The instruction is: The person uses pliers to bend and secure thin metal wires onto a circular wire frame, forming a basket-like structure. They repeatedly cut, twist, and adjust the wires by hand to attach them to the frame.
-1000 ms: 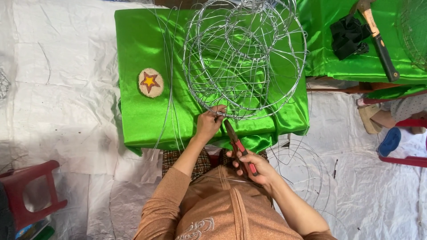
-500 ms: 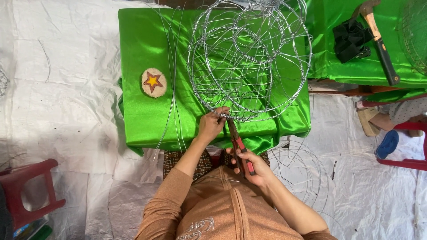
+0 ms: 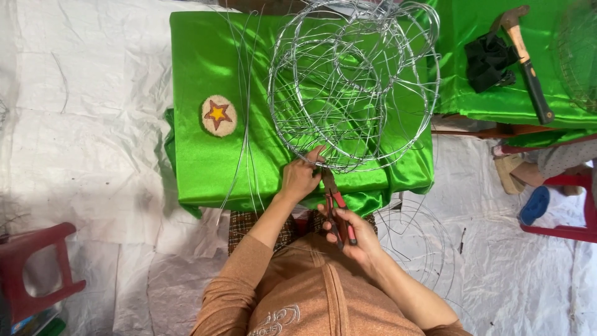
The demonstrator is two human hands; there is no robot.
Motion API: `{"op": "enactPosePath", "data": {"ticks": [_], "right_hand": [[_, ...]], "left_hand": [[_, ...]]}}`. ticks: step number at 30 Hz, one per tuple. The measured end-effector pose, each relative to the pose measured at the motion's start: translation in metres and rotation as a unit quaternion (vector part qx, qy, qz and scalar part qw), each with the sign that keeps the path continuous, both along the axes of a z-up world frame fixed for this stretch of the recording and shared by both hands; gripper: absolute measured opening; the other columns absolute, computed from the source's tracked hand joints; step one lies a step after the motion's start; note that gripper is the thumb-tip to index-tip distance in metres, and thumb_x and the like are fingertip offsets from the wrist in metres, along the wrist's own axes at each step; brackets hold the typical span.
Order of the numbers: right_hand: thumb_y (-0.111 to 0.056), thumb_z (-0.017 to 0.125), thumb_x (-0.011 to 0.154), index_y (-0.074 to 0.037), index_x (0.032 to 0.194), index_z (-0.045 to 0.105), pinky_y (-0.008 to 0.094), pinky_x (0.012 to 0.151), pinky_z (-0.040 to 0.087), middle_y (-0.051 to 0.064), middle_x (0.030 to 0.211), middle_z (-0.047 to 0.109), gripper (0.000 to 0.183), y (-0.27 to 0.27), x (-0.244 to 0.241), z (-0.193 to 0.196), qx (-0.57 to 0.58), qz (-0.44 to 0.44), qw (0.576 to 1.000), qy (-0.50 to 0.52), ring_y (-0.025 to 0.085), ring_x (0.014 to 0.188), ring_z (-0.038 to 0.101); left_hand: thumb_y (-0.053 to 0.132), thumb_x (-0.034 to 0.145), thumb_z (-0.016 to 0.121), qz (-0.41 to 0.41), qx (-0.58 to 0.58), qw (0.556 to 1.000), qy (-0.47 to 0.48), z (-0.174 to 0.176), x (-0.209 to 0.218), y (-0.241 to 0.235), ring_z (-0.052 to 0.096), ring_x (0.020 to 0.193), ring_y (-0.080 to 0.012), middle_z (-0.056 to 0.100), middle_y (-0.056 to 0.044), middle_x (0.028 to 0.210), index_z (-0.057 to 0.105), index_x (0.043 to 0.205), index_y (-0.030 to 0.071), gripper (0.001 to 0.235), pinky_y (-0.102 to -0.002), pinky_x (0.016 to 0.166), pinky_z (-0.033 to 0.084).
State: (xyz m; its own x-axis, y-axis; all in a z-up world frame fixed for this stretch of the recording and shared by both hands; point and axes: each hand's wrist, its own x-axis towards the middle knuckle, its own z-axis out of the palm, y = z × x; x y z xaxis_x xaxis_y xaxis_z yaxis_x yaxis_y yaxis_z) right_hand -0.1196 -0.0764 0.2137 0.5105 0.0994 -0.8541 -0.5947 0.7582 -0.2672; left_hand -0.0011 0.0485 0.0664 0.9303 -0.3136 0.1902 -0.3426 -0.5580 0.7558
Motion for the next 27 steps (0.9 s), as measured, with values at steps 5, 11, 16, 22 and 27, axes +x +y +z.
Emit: {"op": "enactPosePath", "data": {"ticks": [5,11,16,22,27], "right_hand": [[-0.021,0.065,0.093,-0.004,0.101,0.06,0.031,0.056,0.041,0.015,0.105,0.063,0.019,-0.015,0.003,0.003,0.064,-0.025,0.998,-0.014,0.026,0.082,0.057],[-0.028,0.061,0.096,-0.006,0.097,0.063,0.029,0.052,0.042,0.01,0.094,0.061,0.022,-0.019,0.0,-0.005,0.185,-0.097,0.978,-0.025,0.023,0.081,0.057],[-0.024,0.063,0.096,-0.005,0.095,0.065,0.023,0.053,0.043,0.003,0.086,0.06,0.019,-0.011,0.005,0.001,0.257,-0.196,0.946,-0.016,0.018,0.083,0.055],[-0.018,0.064,0.092,-0.006,0.094,0.061,0.022,0.053,0.047,0.015,0.129,0.06,0.013,-0.013,0.0,-0.012,0.376,-0.259,0.889,-0.03,0.015,0.084,0.054],[-0.014,0.047,0.099,-0.009,0.12,0.044,0.031,0.05,0.053,0.02,0.132,0.059,0.021,0.0,-0.017,0.009,0.073,0.019,0.996,-0.04,0.021,0.072,0.057]], "left_hand": [[0.022,0.067,0.08,0.004,0.007,0.999,-0.042,-0.026,-0.003,-0.007,0.073,0.075,-0.0214,0.073,0.009,0.091,0.059,0.132,0.033,0.069,-0.04,0.072,0.061],[0.036,0.071,0.08,0.061,0.003,0.987,-0.146,-0.044,-0.005,-0.017,0.074,0.071,-0.025,0.074,0.003,0.086,0.072,0.086,0.025,0.021,-0.038,0.062,0.059],[0.035,0.074,0.08,0.065,-0.026,0.983,-0.171,-0.061,-0.005,-0.016,0.076,0.078,-0.0295,0.079,-0.006,0.087,0.074,0.076,0.015,0.021,-0.043,0.062,0.06],[0.038,0.077,0.077,0.02,-0.008,0.994,-0.105,-0.094,-0.013,-0.023,0.076,0.081,-0.0249,0.076,0.003,0.088,0.071,0.086,0.022,0.019,-0.04,0.067,0.06],[0.007,0.093,0.072,-0.006,-0.047,0.999,-0.022,-0.022,-0.003,-0.007,0.051,0.039,-0.0078,0.077,0.005,0.089,0.064,0.125,0.027,0.039,-0.02,0.028,0.045]]}}
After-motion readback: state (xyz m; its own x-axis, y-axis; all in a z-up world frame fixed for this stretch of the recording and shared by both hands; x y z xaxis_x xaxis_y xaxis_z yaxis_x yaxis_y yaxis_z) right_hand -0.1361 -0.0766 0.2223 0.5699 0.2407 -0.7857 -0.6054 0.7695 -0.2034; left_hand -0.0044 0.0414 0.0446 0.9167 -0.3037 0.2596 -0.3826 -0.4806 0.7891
